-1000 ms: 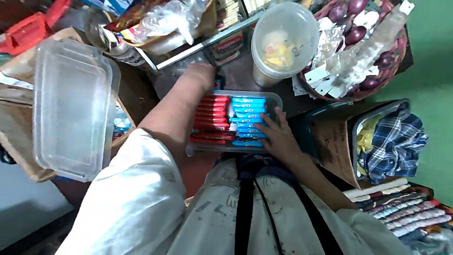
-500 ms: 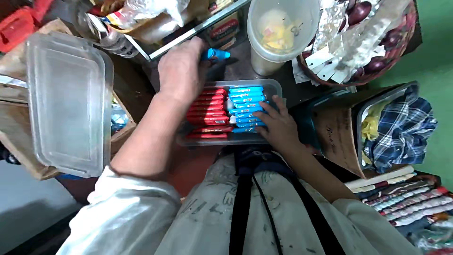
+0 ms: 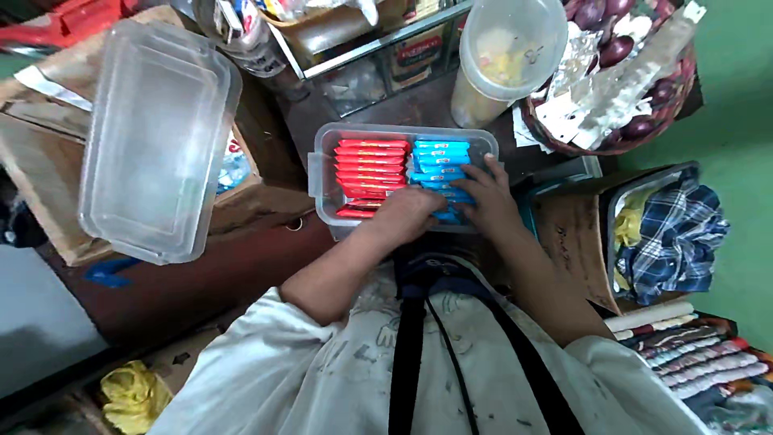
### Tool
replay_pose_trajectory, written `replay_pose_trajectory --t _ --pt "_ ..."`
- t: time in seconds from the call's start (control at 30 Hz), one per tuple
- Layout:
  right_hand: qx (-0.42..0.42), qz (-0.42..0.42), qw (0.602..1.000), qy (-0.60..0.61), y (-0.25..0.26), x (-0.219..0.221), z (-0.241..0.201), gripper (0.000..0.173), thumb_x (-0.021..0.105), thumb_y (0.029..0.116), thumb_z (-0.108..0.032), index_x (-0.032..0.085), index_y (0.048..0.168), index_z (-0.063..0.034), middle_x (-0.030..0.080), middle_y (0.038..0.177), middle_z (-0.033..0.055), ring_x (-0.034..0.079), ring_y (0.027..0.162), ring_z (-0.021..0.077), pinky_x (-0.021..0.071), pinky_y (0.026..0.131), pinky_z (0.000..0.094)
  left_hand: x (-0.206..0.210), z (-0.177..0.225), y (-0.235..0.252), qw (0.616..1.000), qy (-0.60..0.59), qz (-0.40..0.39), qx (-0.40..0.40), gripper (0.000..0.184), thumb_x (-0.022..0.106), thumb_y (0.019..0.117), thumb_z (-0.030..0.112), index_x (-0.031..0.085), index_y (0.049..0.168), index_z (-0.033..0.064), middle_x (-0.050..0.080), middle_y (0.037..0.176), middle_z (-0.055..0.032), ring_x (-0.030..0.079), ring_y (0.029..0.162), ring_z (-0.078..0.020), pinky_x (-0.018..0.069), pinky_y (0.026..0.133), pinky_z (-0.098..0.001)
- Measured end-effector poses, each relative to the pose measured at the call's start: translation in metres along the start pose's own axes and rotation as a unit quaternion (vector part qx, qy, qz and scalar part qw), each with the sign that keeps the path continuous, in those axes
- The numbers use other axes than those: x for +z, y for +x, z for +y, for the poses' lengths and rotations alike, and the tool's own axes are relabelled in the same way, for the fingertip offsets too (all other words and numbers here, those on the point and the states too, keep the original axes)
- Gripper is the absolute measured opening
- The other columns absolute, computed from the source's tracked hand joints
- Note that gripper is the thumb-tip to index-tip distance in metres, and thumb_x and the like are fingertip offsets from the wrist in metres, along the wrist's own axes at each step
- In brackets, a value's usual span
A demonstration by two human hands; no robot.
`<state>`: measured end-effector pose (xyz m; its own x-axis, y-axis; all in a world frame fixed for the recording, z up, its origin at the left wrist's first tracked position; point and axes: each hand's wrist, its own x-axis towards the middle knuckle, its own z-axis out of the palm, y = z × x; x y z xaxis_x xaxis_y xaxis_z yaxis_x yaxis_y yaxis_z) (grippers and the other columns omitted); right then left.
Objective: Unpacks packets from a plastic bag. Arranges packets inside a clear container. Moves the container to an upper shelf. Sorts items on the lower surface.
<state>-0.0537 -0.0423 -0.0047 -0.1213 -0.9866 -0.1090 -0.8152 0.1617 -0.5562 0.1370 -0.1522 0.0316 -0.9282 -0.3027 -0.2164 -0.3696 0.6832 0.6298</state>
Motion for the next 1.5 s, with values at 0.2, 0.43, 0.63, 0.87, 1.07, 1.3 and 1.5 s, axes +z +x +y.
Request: replay_pose_trajectory --t 0.2,0.43,0.63,0.87,1.07,1.3,1.5 --pt "0.012 -0.017 0.998 0.058 -0.003 -0.009 0.002 0.039 0.053 0.1016 -0.003 0.066 0.136 -0.0145 0.051 0.156 0.0079 0.026 0.154 0.0380 0.0286 0.123 0.0536 0.005 0.005 0.023 0.997 0.006 -0.078 -0.013 0.022 0.069 0.0971 0.019 0.075 0.116 0.0106 0.069 0.117 -0.0161 0.067 0.110 -0.0349 0.0531 0.097 -0.0568" --pt "0.018 -0.030 0.998 0.053 -0.006 -0.004 0.002 0.055 0.067 0.0897 -0.008 0.061 0.143 -0.0202 0.045 0.161 0.0019 0.022 0.155 0.0392 0.0342 0.114 0.0670 0.015 -0.001 0.026 0.991 -0.087 -0.061 -0.078 0.016 0.073 0.0944 0.019 0.077 0.107 0.0101 0.066 0.114 -0.0143 0.065 0.107 -0.0295 0.0538 0.095 -0.0529" --pt "0.020 -0.093 0.993 -0.070 -0.004 -0.007 -0.009 0.060 0.071 0.0926 -0.028 0.053 0.150 -0.0289 0.029 0.169 0.0018 0.010 0.157 0.0427 0.0156 0.117 0.0741 0.022 0.002 0.030 0.990 -0.060 -0.033 -0.126 0.018 0.073 0.0945 0.026 0.075 0.104 0.0105 0.065 0.111 -0.0137 0.066 0.105 -0.0308 0.0552 0.091 -0.0548" --pt "0.072 -0.029 0.980 -0.183 -0.010 -0.005 -0.027 0.072 0.065 0.0980 -0.036 0.038 0.158 -0.0088 0.048 0.156 0.0181 0.022 0.154 0.0475 0.0060 0.121 0.0728 0.003 -0.014 -0.053 0.979 0.063 0.116 -0.153 0.024 0.064 0.1001 0.029 0.073 0.116 0.0141 0.070 0.118 -0.0128 0.063 0.115 -0.0364 0.0509 0.099 -0.0565" --pt "0.098 -0.070 0.974 -0.192 0.006 0.012 -0.050 0.066 0.053 0.1030 -0.034 0.034 0.159 -0.0049 0.040 0.157 0.0312 0.018 0.153 0.0512 0.0003 0.122 0.0696 0.021 -0.047 -0.099 0.932 0.033 0.204 -0.298 0.054 0.070 0.0917 0.053 0.066 0.134 0.0189 0.050 0.152 -0.0164 0.037 0.145 -0.0443 0.0184 0.117 -0.0723" --pt "0.143 -0.125 0.980 -0.054 0.010 0.002 -0.065 0.070 0.058 0.1034 -0.032 0.027 0.163 -0.0136 0.041 0.158 0.0240 0.033 0.149 0.0478 0.0395 0.114 0.0610 0.011 -0.040 -0.089 0.921 -0.013 0.170 -0.351 0.042 0.070 0.0924 0.052 0.072 0.122 0.0223 0.061 0.138 -0.0094 0.050 0.134 -0.0366 0.0155 0.118 -0.0714" --pt "0.126 -0.066 0.989 -0.046 0.001 0.012 -0.056 0.066 0.065 0.0982 -0.024 0.040 0.158 -0.0143 0.043 0.154 0.0255 0.047 0.136 0.0484 0.0468 0.105 0.0617 -0.016 -0.051 -0.062 0.932 0.104 0.045 -0.344 0.025 0.071 0.0941 0.036 0.076 0.111 0.0198 0.071 0.122 -0.0103 0.054 0.128 -0.0426 0.0143 0.117 -0.0740"
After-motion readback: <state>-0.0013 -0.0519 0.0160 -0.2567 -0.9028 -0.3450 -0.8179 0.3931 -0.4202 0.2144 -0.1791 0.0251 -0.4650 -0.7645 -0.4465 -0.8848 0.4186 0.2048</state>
